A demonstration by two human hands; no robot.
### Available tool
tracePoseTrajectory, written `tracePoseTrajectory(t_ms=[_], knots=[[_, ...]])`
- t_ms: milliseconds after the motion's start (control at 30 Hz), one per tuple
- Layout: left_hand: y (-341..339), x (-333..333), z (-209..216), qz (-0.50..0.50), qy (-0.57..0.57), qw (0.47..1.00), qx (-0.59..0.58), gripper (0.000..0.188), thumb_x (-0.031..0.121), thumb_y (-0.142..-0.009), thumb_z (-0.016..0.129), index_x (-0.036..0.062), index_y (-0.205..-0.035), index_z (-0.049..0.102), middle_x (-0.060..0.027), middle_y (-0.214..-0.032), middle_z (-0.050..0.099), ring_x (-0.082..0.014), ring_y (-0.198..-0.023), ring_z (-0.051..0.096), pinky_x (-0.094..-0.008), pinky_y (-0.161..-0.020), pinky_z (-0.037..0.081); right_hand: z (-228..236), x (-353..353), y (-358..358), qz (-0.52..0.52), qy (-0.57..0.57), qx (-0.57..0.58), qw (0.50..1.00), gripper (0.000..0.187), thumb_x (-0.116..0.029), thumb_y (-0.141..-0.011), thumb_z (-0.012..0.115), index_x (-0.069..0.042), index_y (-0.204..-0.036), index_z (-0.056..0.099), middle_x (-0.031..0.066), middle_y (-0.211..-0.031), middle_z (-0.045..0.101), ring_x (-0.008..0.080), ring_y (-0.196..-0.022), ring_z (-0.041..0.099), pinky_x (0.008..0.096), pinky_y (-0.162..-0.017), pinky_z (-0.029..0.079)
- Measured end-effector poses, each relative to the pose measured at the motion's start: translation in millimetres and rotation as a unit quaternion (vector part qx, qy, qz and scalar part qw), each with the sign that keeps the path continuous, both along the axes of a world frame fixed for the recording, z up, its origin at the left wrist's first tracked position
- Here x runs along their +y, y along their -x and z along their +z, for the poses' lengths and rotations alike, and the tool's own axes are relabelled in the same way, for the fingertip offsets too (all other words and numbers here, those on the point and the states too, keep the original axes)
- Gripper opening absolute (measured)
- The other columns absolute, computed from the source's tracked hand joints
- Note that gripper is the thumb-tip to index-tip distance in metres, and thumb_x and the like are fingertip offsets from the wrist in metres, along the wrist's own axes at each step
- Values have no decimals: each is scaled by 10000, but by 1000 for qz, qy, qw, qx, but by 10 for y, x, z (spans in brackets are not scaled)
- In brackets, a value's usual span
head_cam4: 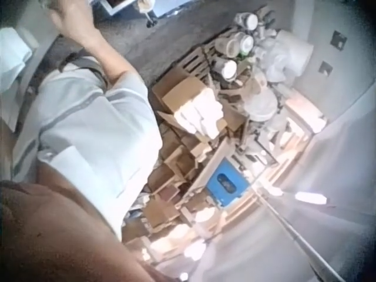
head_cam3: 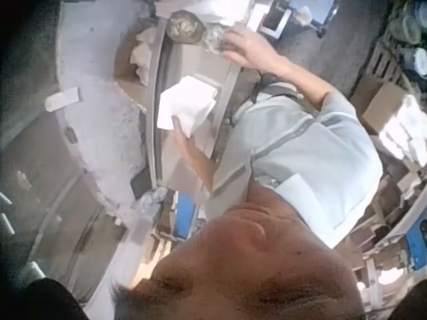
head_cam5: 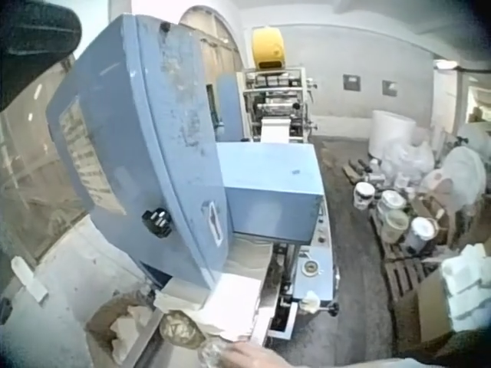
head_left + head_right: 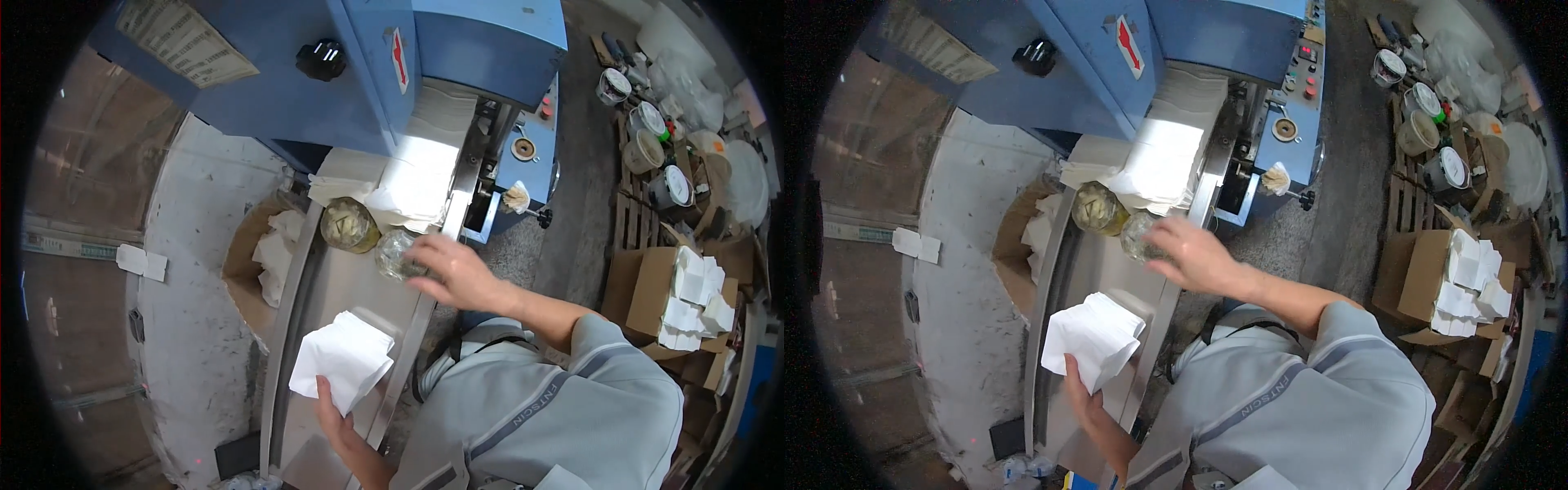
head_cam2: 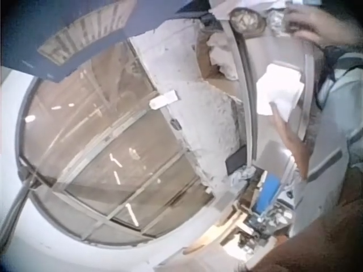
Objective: Collecting stacks of paper products from a conveyor and placing them into a cardboard box for packaging.
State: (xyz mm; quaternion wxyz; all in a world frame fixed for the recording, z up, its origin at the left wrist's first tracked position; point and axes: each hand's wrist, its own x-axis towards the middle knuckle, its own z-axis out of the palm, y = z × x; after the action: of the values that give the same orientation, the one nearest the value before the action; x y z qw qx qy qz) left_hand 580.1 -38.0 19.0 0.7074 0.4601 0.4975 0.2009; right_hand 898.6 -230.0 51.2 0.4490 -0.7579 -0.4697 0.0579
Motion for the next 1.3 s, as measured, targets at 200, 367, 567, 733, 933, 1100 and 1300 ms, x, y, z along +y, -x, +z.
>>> tracePoseTrajectory(t_ms=[200,367,567,733,933,1100,1300], knots=[[-69,-62,-21,25,56,998,-29,704,440,-951,585,-31,-1432,380,-169,-1385,512,-295,-1244,525,-419,-1046,407,-263,505,635,188,16,183,965,729,-500,-917,594,103,-1306,470,281,-1261,561,406,-1160,568,433,-977,465],[-48,-69,-4,28,82,996,-11,739,471,-925,612,-17,-1432,388,-162,-1384,515,-281,-1249,523,-410,-1046,409,-511,970,904,253,157,367,881,846,-597,-918,529,128,-1332,387,339,-1315,477,430,-1229,501,423,-1038,405],[-121,-115,-78,14,55,998,-3,633,437,-977,532,9,-1426,405,-142,-1329,550,-291,-1214,543,-434,-1034,429,94,906,1067,241,98,250,933,1039,-566,-863,642,140,-1453,160,402,-1437,291,495,-1353,336,458,-1105,347],[-81,-97,-162,32,92,978,-185,832,689,-911,460,143,-1516,288,-116,-1517,376,-326,-1353,424,-514,-1083,398,-51,995,1070,243,188,197,931,966,-424,-878,657,77,-1497,110,382,-1499,204,520,-1388,258,467,-1150,292],[-1,-42,-413,83,107,961,-240,786,667,-934,425,142,-1510,321,-91,-1530,367,-327,-1375,396,-524,-1120,347,-298,953,807,271,49,316,908,882,-336,-882,651,63,-1497,161,296,-1410,423,378,-1301,452,392,-1104,358],[-152,-5,-108,41,16,993,-110,473,279,-998,538,-27,-1352,471,-141,-1335,561,-248,-1215,552,-382,-1048,424,-666,1046,534,255,24,512,820,584,-224,-897,686,51,-1356,452,184,-1244,611,223,-1138,567,349,-1017,431],[-14,146,-384,69,-131,979,139,458,336,-953,646,-24,-1226,577,-83,-1159,647,-170,-1062,600,-308,-940,445,-884,874,474,140,69,176,972,722,-159,-890,647,113,-1440,266,328,-1310,507,414,-1205,541,409,-1021,418]])
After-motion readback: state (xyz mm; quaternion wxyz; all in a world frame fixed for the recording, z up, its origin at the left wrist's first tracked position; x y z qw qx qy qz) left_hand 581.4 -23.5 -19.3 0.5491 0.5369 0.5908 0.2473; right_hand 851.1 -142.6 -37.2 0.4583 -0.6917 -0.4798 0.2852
